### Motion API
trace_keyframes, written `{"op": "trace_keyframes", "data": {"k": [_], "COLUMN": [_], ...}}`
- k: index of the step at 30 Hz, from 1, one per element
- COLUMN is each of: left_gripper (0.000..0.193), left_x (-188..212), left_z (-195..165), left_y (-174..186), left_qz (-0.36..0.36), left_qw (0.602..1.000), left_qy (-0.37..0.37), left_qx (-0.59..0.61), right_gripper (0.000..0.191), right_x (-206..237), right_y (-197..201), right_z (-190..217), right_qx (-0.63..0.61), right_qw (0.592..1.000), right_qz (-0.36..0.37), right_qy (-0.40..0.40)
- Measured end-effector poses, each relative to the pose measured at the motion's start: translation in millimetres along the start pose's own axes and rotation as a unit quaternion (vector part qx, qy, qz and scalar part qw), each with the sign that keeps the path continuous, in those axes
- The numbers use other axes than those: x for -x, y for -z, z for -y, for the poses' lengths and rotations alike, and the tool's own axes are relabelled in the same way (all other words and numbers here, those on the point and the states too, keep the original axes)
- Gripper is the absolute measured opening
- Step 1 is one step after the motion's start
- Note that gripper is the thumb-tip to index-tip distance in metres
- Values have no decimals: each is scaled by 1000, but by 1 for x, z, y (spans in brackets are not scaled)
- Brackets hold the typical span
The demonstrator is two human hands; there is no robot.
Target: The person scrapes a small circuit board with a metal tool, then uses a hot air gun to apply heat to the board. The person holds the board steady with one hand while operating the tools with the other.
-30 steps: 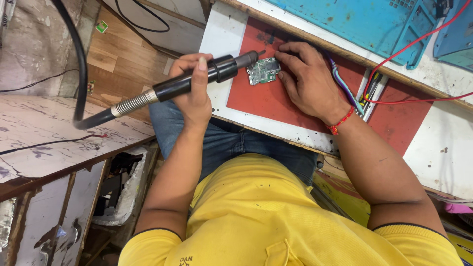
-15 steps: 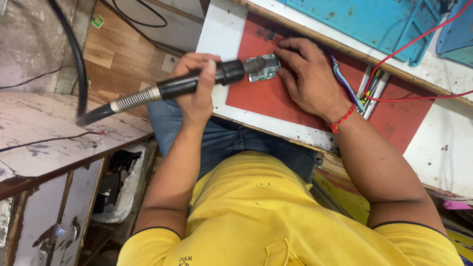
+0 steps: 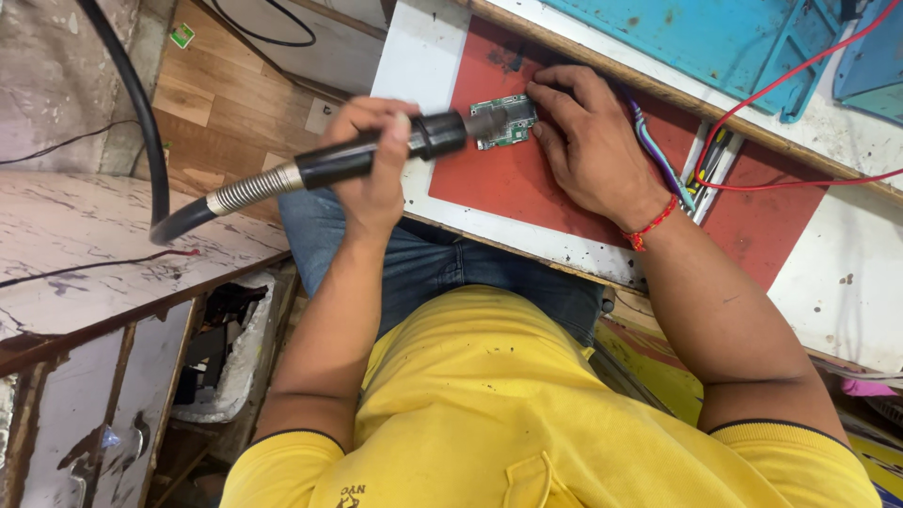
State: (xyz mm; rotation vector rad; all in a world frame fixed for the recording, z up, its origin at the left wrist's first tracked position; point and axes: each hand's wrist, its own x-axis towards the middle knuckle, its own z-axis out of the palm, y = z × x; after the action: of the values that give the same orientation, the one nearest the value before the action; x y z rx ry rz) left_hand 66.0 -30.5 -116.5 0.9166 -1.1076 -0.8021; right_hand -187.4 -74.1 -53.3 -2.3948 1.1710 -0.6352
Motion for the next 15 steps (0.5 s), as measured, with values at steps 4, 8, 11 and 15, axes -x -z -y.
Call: {"op": "trace_keyframes", "data": {"k": [4,8,11,15], "left_gripper": [24,26,28,29], "left_x": [2,2,2,1], "left_z": [-1,-1,0,3], "left_y": [0,2,1,1], "left_qz": [-19,15,-17,68], "left_qw": [1000,1000,1000,998], "left_qy": [20,12,20,-2], "left_qx": [2,-8,-3,-18], "right_gripper": [37,36,36,37], "right_x": [-1,0,1,1], "right_y": [0,-1,-2,-2], "right_z": [0,0,-1,-2], "right_qx": [-5,-16,-14,-8], "right_qw": [1000,1000,1000,1000], "right_qz": [0,-6,-7,-7], "right_qy": [-2,-17,-18,-8]}}
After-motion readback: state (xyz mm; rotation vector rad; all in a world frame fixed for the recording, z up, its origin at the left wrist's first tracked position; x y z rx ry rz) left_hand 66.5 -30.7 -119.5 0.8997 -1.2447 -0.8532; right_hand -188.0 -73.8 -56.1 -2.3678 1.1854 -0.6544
